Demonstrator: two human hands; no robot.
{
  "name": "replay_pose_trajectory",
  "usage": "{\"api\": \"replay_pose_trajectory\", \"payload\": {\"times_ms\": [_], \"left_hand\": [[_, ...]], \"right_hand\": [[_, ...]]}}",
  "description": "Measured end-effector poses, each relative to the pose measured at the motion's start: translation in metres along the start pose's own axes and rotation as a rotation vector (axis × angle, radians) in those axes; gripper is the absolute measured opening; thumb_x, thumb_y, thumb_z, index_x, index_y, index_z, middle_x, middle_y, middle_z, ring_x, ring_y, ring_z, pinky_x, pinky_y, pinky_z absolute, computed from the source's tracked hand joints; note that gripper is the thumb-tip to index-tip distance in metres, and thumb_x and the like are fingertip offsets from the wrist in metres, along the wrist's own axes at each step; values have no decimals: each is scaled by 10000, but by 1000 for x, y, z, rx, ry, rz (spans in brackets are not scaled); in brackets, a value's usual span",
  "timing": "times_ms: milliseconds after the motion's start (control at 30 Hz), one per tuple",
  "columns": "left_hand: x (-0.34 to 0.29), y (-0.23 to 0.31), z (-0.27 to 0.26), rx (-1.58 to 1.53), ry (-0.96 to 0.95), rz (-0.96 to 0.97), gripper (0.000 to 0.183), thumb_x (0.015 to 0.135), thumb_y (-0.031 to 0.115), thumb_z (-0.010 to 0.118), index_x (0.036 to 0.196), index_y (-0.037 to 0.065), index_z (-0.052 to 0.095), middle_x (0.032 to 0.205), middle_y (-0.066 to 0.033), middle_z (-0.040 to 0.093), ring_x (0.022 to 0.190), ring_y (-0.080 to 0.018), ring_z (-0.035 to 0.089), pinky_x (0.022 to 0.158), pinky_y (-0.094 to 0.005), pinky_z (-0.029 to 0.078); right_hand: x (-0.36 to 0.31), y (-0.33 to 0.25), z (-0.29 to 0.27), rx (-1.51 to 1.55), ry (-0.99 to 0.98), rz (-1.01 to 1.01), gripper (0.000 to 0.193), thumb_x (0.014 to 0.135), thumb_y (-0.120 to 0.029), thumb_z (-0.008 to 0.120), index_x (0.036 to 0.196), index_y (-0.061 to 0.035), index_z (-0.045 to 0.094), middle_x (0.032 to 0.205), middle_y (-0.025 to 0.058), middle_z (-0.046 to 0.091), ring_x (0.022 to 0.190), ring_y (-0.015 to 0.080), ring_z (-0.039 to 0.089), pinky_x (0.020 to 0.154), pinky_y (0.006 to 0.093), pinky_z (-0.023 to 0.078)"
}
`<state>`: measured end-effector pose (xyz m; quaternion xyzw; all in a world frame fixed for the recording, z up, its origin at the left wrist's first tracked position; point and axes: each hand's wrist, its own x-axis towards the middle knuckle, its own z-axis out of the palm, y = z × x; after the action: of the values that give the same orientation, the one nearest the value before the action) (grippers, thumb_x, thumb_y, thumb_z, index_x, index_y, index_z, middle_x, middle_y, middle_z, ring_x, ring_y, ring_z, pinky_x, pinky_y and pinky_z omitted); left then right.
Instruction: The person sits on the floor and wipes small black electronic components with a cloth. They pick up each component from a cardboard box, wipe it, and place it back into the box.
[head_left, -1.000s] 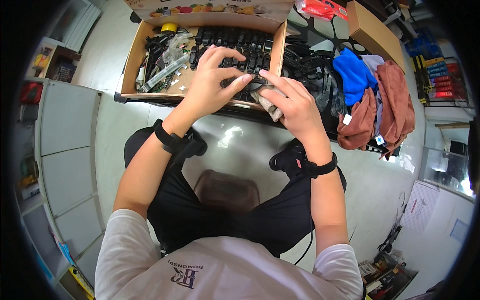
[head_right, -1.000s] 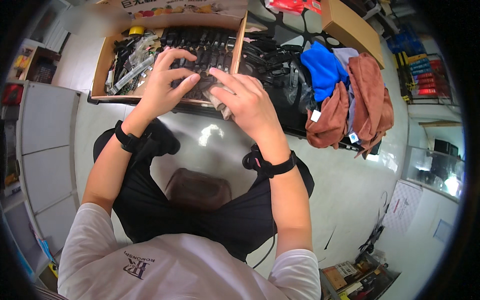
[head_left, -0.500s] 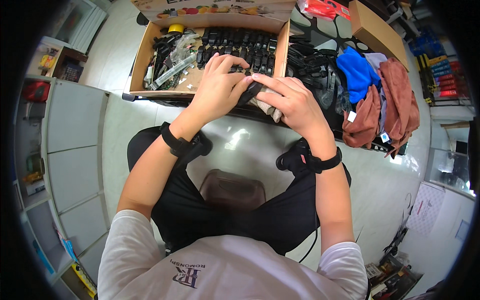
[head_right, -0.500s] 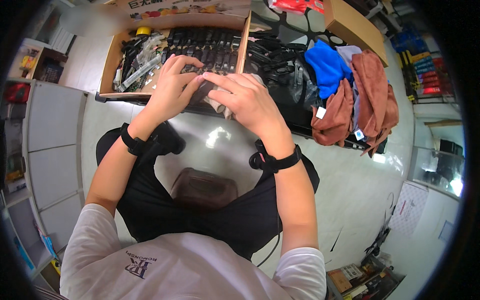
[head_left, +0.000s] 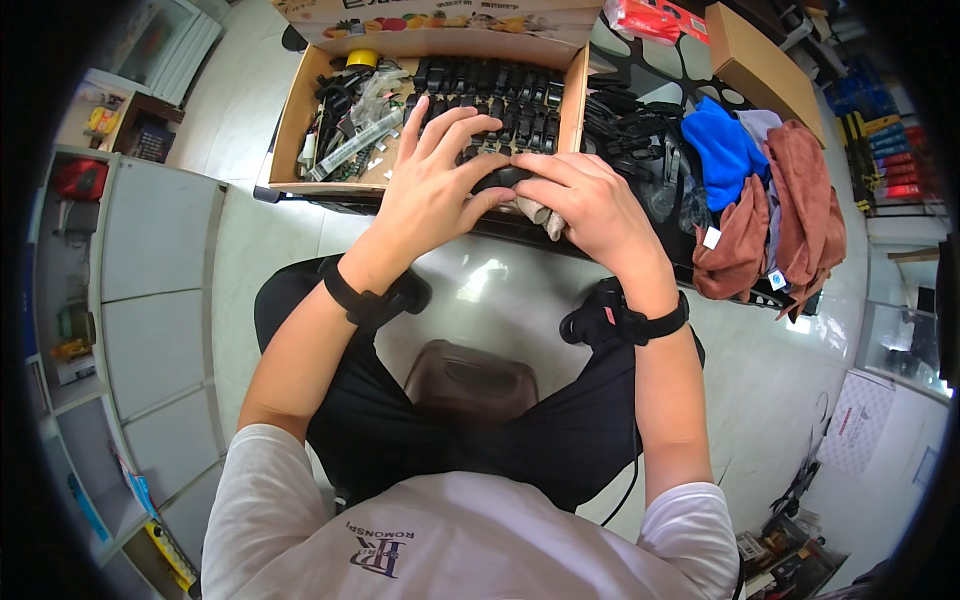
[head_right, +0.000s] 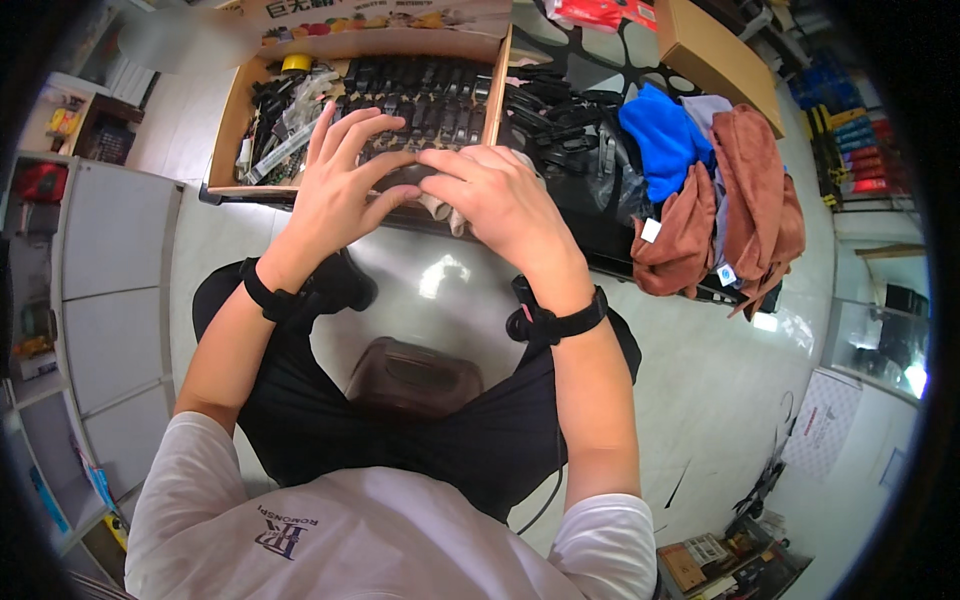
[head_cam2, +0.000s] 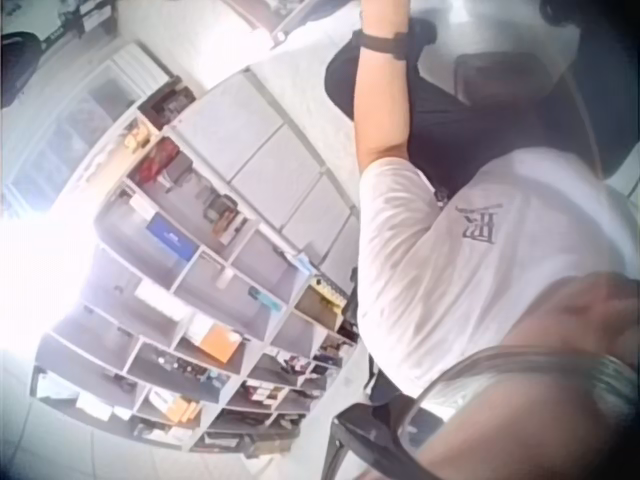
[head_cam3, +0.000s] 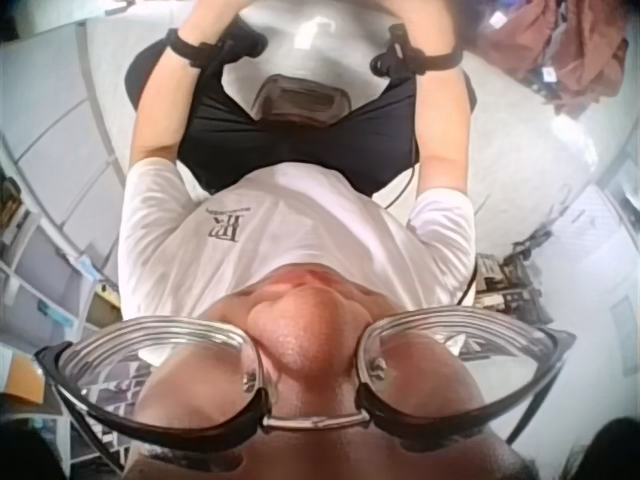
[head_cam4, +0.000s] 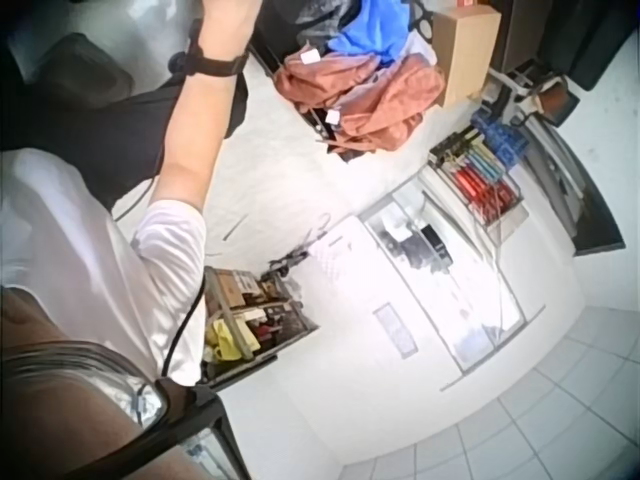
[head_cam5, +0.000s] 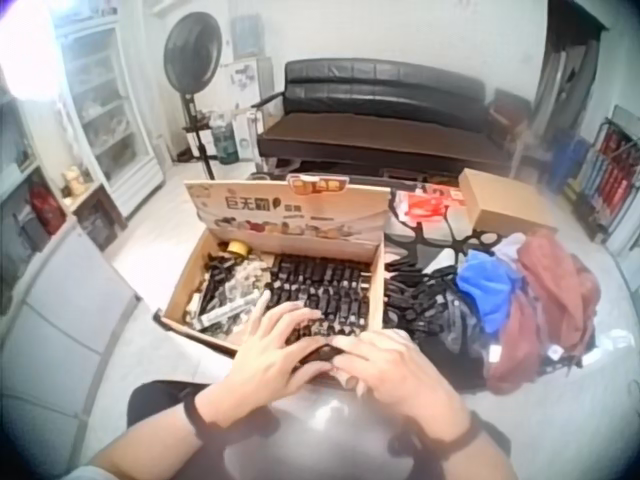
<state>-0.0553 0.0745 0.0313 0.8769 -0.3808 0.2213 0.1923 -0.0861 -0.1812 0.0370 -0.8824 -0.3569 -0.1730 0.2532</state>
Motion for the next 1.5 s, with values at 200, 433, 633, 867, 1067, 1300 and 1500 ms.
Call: {"api": "replay_pose_trajectory", "payload": {"times_ms": [200, 433, 633, 867, 1067, 1300, 1500], "left_hand": [[5, -21, -14, 49, 22, -73, 259, 826, 317, 922, 991, 122, 872, 1420, -42, 699, 1455, -327, 564, 1312, -605, 335], [-8, -88, -17, 358, -200, -485, 348, 824, 486, 889, 829, 139, 901, 1350, -67, 741, 1382, -323, 576, 1289, -548, 329], [-9, -84, 10, 411, -349, -552, 387, 833, 528, 878, 811, 142, 893, 1340, -74, 747, 1393, -307, 580, 1301, -488, 320], [0, -76, 21, 431, -373, -508, 355, 826, 509, 902, 816, 155, 886, 1399, -51, 735, 1444, -297, 555, 1328, -580, 286], [-1, -82, 28, 448, -406, -507, 340, 840, 524, 890, 831, 184, 898, 1375, -36, 743, 1436, -291, 564, 1318, -608, 293], [-11, -85, 33, 489, -461, -459, 340, 879, 531, 857, 848, 196, 908, 1294, -49, 761, 1394, -296, 595, 1308, -612, 307], [-3, -73, 20, 480, -472, -505, 334, 890, 481, 857, 980, 164, 913, 1280, -79, 767, 1379, -327, 607, 1299, -631, 313]], "right_hand": [[3, 0, -6, 32, -40, 54, 475, 778, 68, 767, 1201, -146, 787, 1498, 66, 709, 1169, 352, 738, 1009, 445, 605], [-2, 0, -2, 14, -43, 79, 546, 765, 79, 784, 1239, -193, 772, 1535, 65, 685, 1187, 374, 728, 1034, 442, 600], [-4, 2, -3, 32, -17, 82, 534, 762, 79, 784, 1227, -184, 787, 1522, 76, 697, 1168, 373, 728, 1035, 441, 597], [-11, 2, -7, 35, -24, 97, 554, 752, 42, 815, 1258, -182, 793, 1532, 74, 692, 1172, 362, 726, 1045, 440, 593], [-16, 3, -9, 40, -47, 120, 577, 739, 26, 833, 1275, -184, 795, 1544, 73, 683, 1218, 350, 715, 1069, 438, 583], [-15, 3, -8, 59, -38, 118, 592, 726, 26, 842, 1279, -180, 796, 1520, 83, 695, 1233, 355, 712, 1070, 440, 587], [-15, 4, -7, 75, -36, 113, 608, 751, 7, 832, 1328, -177, 784, 1499, 86, 703, 1239, 356, 710, 1064, 443, 587]]}}
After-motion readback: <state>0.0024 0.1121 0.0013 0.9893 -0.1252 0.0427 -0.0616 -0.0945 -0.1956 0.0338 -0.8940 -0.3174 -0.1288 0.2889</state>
